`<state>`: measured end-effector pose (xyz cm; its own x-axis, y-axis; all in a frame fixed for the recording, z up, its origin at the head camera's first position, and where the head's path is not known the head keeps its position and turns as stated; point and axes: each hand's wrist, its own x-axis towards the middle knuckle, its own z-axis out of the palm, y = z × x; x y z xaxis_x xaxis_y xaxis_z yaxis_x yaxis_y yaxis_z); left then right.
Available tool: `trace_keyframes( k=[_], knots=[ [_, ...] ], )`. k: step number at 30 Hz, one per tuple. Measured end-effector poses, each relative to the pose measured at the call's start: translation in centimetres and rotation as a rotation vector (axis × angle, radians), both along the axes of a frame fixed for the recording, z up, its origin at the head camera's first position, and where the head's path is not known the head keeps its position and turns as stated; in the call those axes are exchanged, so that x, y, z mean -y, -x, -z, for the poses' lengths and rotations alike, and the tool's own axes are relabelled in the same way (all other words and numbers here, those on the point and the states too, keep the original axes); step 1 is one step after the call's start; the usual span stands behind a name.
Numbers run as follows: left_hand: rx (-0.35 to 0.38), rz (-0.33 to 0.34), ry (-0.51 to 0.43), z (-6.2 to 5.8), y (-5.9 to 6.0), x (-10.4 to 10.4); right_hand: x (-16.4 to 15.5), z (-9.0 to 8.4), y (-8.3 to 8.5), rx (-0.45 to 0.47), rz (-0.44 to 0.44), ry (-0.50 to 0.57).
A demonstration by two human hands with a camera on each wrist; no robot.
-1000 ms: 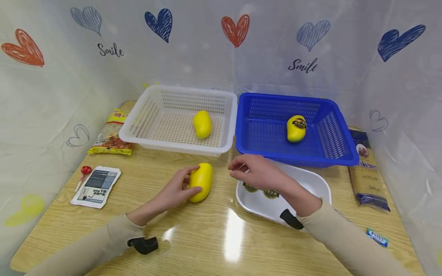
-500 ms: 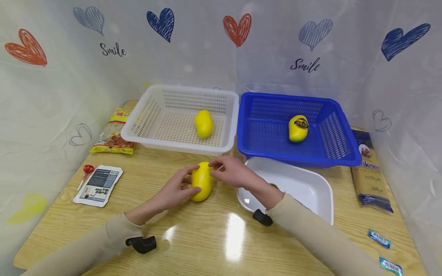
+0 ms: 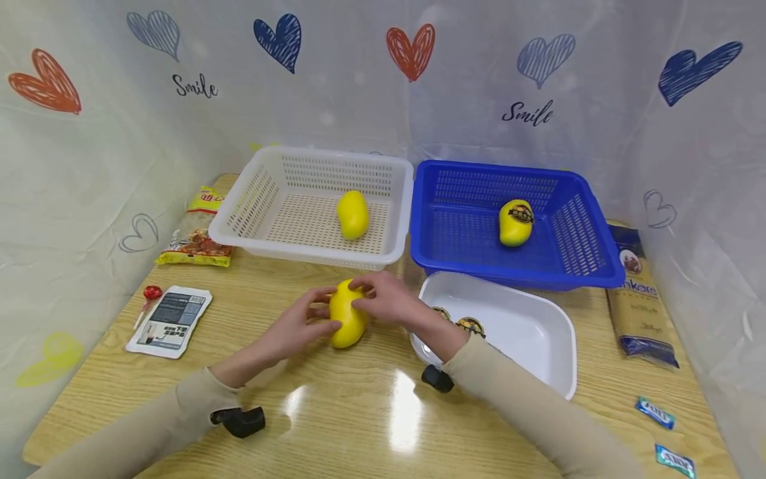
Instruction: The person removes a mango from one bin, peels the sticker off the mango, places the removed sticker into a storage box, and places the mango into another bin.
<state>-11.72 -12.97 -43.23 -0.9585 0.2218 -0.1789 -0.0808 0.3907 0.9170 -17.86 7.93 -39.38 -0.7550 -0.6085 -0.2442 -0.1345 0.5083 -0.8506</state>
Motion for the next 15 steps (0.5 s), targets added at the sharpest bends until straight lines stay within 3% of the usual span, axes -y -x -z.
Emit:
trace_keyframes(
  k=[4,8,12,15],
  knots=[
    [-0.064,0.008,0.075,-0.9,0.4,1.1,0.6,0.7,0.1,-0.054,0.014,-0.025],
    [-0.193,0.011,0.125,-3.6,1.8,3.6,1.1,1.1,0.0,-0.101,0.018,-0.035],
    [-0.355,-0.071,0.195,-7.2,3.9,7.3,1.3,0.9,-0.2,-0.111,0.024,-0.062],
    [-0.46,-0.183,0.303,-9.0,5.4,10.7,1.4,0.9,-0.3,-0.112,0.024,-0.082]
  ],
)
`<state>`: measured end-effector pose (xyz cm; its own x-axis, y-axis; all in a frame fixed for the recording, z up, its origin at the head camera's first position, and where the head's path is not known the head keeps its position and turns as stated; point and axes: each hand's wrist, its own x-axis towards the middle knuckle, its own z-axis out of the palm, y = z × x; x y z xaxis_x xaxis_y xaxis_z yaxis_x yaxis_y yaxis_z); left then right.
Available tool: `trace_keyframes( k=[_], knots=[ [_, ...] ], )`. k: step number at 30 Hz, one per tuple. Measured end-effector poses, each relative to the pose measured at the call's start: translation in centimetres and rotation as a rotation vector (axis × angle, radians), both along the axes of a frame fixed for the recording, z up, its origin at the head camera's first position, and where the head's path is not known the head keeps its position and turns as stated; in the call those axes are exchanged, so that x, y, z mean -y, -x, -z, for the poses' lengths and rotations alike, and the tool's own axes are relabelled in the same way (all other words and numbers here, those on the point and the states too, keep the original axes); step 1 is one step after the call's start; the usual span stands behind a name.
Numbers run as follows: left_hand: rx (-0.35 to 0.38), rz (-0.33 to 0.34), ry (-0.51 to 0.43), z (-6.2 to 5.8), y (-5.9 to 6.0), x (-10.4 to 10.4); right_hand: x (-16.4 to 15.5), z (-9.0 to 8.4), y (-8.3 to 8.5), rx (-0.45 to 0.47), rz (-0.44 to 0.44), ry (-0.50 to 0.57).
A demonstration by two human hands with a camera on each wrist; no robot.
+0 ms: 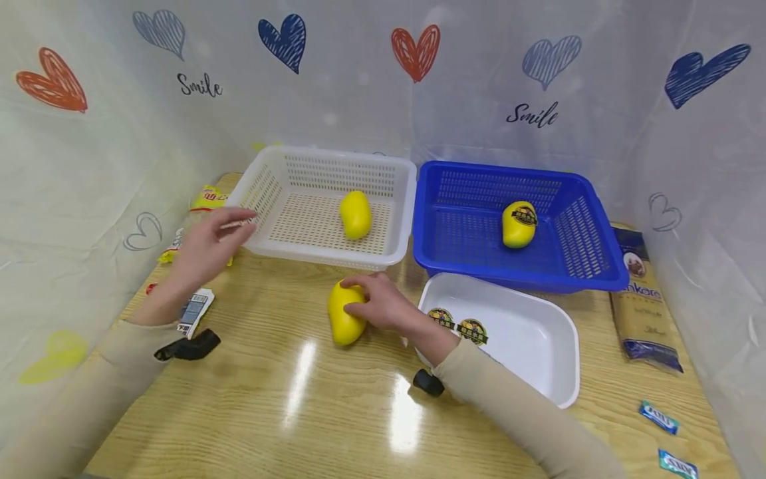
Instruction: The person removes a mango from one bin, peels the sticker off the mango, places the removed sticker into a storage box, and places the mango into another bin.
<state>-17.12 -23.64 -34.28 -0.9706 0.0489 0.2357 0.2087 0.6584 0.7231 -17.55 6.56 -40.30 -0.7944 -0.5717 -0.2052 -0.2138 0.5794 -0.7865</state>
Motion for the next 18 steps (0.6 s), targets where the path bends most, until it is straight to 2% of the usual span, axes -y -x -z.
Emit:
trace_keyframes(
  k=[2,5,8,11,14,18],
  knots=[
    [0.012,-0.07,0.039,-0.5,1.0,2.2,0.0,0.1,0.0,-0.004,-0.007,0.008],
    [0.147,-0.127,0.039,-0.5,2.3,5.4,-0.2,0.1,0.0,0.015,-0.019,0.038],
    [0.318,-0.123,-0.034,0.4,3.4,7.9,-0.3,0.1,0.0,0.052,-0.015,0.058],
    [0.414,-0.096,-0.116,1.7,4.2,9.5,-0.5,0.2,0.0,0.07,-0.013,0.052],
    [0.452,-0.082,-0.177,2.8,4.6,10.3,-0.7,0.2,0.0,0.083,-0.011,0.038],
    [0.45,-0.041,-0.245,3.7,5.1,10.7,-0.8,0.2,0.0,0.099,-0.015,0.037]
  ],
)
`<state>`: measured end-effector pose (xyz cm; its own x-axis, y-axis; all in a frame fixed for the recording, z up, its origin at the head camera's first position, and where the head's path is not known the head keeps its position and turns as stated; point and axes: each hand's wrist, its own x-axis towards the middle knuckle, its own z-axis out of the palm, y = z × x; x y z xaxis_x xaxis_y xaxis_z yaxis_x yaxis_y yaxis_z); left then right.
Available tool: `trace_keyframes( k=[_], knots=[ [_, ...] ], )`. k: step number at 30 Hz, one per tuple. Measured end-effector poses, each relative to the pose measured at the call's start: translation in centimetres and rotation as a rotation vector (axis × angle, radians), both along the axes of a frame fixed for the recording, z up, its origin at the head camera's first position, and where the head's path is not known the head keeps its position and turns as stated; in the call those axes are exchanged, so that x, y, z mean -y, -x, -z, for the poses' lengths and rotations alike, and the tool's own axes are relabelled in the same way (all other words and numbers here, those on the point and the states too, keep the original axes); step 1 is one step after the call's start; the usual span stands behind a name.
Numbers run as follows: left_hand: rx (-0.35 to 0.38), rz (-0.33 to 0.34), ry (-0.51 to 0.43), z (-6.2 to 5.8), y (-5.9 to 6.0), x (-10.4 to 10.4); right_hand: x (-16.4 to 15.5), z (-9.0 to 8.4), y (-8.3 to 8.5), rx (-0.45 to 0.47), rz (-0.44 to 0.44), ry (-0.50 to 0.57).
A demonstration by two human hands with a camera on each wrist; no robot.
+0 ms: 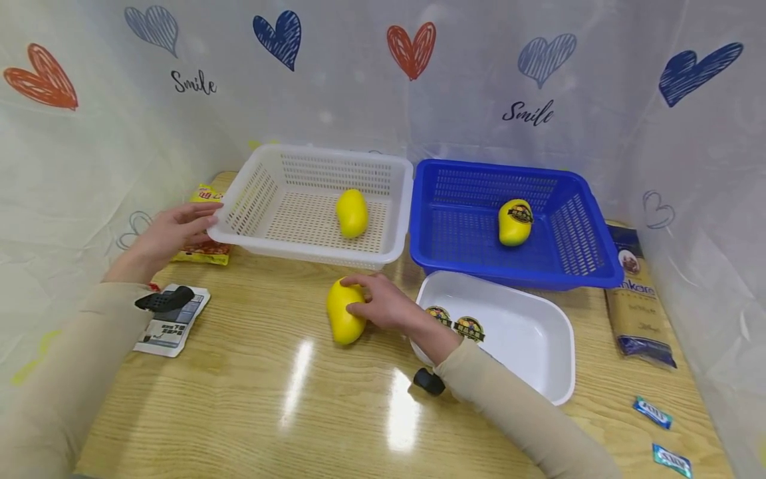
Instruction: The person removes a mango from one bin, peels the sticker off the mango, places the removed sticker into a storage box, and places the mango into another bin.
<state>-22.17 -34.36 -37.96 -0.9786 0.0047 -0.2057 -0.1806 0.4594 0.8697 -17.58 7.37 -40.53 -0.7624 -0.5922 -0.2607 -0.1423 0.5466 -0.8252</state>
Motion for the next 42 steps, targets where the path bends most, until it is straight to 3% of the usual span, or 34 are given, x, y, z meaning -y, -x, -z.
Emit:
trace_keyframes(
  k=[6,11,14,27,34,38,42],
  knots=[
    [-0.016,0.013,-0.188,0.9,0.5,-0.3,0.0,0.3,0.1,0.062,-0.027,0.06],
    [-0.021,0.025,-0.361,1.5,0.8,-0.6,-0.1,0.4,0.1,0.049,-0.048,0.058],
    [-0.033,0.033,-0.419,1.6,0.9,-0.8,-0.1,0.5,0.1,0.044,-0.042,0.048],
    [-0.039,0.035,-0.403,1.6,1.2,-1.1,-0.2,0.2,0.1,0.011,-0.079,0.056],
    [-0.029,0.04,-0.378,1.5,0.9,-1.1,-2.4,-1.7,-1.0,-0.008,-0.15,0.105],
    [-0.031,0.035,-0.351,1.5,0.7,-0.9,-4.0,-3.1,-1.9,-0.007,-0.128,0.108],
    [-0.03,0.032,-0.321,1.7,0.5,-0.5,-5.4,-4.2,-2.5,0.017,-0.046,0.104]
  ],
)
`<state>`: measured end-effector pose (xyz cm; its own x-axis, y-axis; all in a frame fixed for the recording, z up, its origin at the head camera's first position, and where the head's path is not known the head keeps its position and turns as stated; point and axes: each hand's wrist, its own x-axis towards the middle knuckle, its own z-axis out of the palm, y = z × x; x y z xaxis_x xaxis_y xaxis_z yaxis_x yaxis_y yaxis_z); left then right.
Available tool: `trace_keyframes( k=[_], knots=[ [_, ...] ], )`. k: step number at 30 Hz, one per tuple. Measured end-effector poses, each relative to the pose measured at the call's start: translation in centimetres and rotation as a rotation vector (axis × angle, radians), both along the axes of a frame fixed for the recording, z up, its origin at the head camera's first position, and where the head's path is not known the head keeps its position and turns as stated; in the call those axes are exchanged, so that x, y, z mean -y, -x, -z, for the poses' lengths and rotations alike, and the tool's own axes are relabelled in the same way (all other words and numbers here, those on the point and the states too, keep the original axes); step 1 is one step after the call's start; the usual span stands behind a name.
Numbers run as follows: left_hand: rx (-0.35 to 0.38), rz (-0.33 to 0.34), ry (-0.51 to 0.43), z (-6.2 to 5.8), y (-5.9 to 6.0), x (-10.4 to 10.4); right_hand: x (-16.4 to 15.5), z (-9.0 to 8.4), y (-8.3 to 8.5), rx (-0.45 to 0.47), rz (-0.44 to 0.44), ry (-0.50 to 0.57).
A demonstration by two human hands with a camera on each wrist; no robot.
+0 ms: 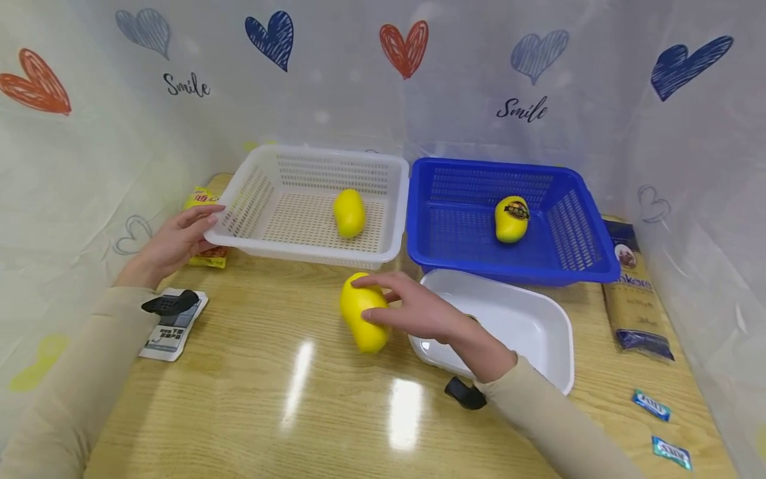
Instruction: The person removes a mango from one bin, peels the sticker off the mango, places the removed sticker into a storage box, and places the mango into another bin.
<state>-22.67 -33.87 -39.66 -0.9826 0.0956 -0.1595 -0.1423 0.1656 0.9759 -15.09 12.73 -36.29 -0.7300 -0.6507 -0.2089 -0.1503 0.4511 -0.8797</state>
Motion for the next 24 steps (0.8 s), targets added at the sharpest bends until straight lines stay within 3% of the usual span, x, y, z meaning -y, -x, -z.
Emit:
trace_keyframes(
  k=[4,13,24],
  knots=[
    [0.016,-0.013,0.026,0.1,-0.1,0.4,-1.1,-0.7,0.0,-0.012,0.086,0.013],
    [0.014,-0.006,0.047,0.4,0.0,0.5,-2.3,-2.5,0.4,-0.044,0.229,0.162],
    [-0.019,-0.003,-0.036,1.2,0.4,0.2,-1.2,-4.8,3.2,-0.073,0.273,0.226]
  ],
)
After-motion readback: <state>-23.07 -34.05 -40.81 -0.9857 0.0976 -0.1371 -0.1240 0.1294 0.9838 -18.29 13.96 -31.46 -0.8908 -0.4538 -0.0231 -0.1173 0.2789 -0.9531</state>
